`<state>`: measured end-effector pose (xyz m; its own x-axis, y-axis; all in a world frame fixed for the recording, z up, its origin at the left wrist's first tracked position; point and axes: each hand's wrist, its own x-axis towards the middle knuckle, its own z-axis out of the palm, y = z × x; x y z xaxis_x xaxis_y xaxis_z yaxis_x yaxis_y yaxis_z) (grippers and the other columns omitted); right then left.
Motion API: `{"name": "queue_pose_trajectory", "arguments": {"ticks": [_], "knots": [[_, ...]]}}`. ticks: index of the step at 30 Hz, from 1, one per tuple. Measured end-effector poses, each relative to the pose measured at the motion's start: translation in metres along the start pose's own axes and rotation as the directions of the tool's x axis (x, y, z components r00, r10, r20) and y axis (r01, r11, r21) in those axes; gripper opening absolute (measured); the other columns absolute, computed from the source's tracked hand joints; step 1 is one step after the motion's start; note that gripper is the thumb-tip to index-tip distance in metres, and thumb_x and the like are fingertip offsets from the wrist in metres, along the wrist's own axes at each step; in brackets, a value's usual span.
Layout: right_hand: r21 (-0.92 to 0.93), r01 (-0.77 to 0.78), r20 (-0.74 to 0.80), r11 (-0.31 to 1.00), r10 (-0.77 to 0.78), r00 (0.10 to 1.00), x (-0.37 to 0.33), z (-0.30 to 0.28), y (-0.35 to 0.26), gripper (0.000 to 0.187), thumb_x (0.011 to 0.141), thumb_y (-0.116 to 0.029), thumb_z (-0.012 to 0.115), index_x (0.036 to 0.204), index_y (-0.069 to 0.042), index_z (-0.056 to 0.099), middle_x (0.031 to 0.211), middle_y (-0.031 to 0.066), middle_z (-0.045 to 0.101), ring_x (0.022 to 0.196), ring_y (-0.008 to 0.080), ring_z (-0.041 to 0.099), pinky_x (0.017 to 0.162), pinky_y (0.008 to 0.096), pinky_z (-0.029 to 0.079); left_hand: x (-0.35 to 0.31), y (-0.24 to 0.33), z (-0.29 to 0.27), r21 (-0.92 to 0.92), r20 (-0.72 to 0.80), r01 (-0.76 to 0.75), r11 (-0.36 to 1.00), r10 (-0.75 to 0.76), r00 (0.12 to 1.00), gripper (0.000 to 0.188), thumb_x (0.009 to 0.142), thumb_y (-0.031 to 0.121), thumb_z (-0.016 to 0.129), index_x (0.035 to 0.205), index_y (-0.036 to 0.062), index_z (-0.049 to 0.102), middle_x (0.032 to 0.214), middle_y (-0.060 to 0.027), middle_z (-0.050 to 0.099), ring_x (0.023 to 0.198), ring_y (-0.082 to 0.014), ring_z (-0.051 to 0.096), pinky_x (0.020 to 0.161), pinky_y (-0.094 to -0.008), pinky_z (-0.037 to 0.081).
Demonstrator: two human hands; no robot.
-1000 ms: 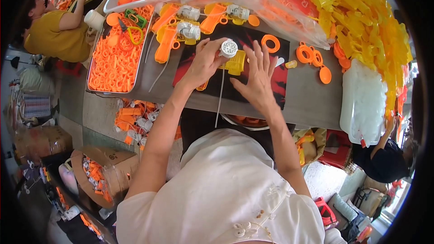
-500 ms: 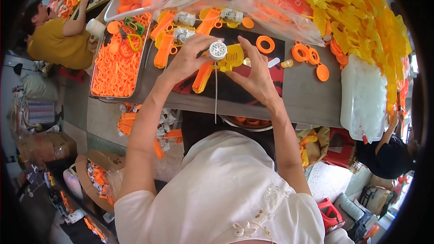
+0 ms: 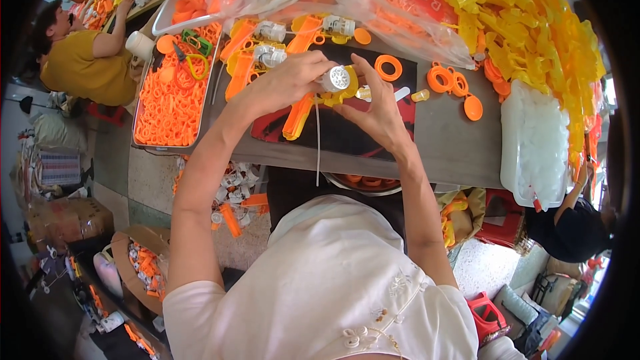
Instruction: Assembling plastic components to create yellow and orange toy guns at a factory workstation.
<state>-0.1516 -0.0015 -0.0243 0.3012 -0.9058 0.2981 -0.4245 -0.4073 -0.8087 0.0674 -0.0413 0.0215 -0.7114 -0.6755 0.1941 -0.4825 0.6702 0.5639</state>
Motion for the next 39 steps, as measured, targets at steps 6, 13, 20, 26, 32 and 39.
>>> {"name": "queue_pose_trajectory", "arguments": {"ticks": [6,13,20,26,32,39], "knots": [[0.031,-0.01,0.019,0.999,0.009,1.0,0.002,0.001,0.003,0.089,0.073,-0.02,0.082,0.148,-0.007,0.037,0.121,0.0117,0.059,0.1,0.0244,0.058,0.105,0.0414,0.034,-0.001,0.004,0.004,0.086,-0.001,0.017,0.996,-0.017,1.0,0.038,0.085,0.003,0.066,0.122,-0.002,0.058,0.108,-0.0128,0.059,0.102,-0.0313,0.059,0.088,-0.0389,0.048],[0.041,-0.024,-0.049,0.999,0.026,0.998,0.002,0.001,-0.004,0.088,0.071,-0.012,0.085,0.146,0.0,0.04,0.116,0.0144,0.064,0.109,0.0252,0.06,0.098,0.0372,0.046,-0.008,0.014,0.017,0.053,-0.127,0.103,0.993,-0.096,0.987,0.045,0.087,0.002,0.064,0.131,-0.0001,0.056,0.103,-0.0154,0.062,0.097,-0.0324,0.061,0.084,-0.0408,0.05],[0.104,-0.032,-0.069,0.994,0.039,0.997,-0.002,0.0,-0.005,0.086,0.072,-0.009,0.085,0.145,0.0,0.041,0.117,0.0138,0.063,0.109,0.0225,0.061,0.097,0.0355,0.048,-0.005,0.009,0.032,0.049,-0.216,0.037,0.998,-0.025,0.976,0.046,0.086,0.001,0.063,0.131,0.0003,0.056,0.096,-0.0165,0.061,0.095,-0.0329,0.059,0.082,-0.0413,0.049],[-0.091,0.024,-0.018,0.996,-0.026,1.0,-0.03,0.012,0.014,0.079,0.075,-0.016,0.083,0.141,-0.004,0.043,0.129,0.0186,0.056,0.122,0.0357,0.052,0.106,0.0453,0.037,-0.018,0.006,0.056,0.072,-0.226,0.152,0.986,-0.132,0.965,0.05,0.073,0.002,0.073,0.122,0.0043,0.066,0.102,-0.0096,0.06,0.097,-0.0278,0.055,0.086,-0.0379,0.047],[-0.295,-0.12,-0.469,0.948,-0.034,0.883,-0.054,-0.066,0.06,0.019,0.081,-0.007,0.072,0.098,-0.001,0.067,0.096,0.0156,0.068,0.094,0.0345,0.062,0.084,0.0422,0.05,-0.03,0.006,0.082,0.006,-0.385,0.231,0.973,-0.211,0.898,0.044,0.075,0.001,0.075,0.118,0.0039,0.069,0.113,-0.0075,0.06,0.106,-0.0257,0.054,0.093,-0.0361,0.043],[-0.698,-0.257,-0.442,0.668,-0.12,0.889,-0.044,-0.157,0.145,0.023,0.08,-0.015,0.076,0.099,-0.003,0.069,0.112,0.0115,0.065,0.104,0.0311,0.059,0.085,0.0402,0.048,-0.019,0.005,0.091,0.026,-0.447,0.24,0.97,-0.204,0.871,0.042,0.077,0.002,0.075,0.119,0.0034,0.068,0.113,-0.0078,0.06,0.107,-0.0255,0.053,0.093,-0.0363,0.043]]}}
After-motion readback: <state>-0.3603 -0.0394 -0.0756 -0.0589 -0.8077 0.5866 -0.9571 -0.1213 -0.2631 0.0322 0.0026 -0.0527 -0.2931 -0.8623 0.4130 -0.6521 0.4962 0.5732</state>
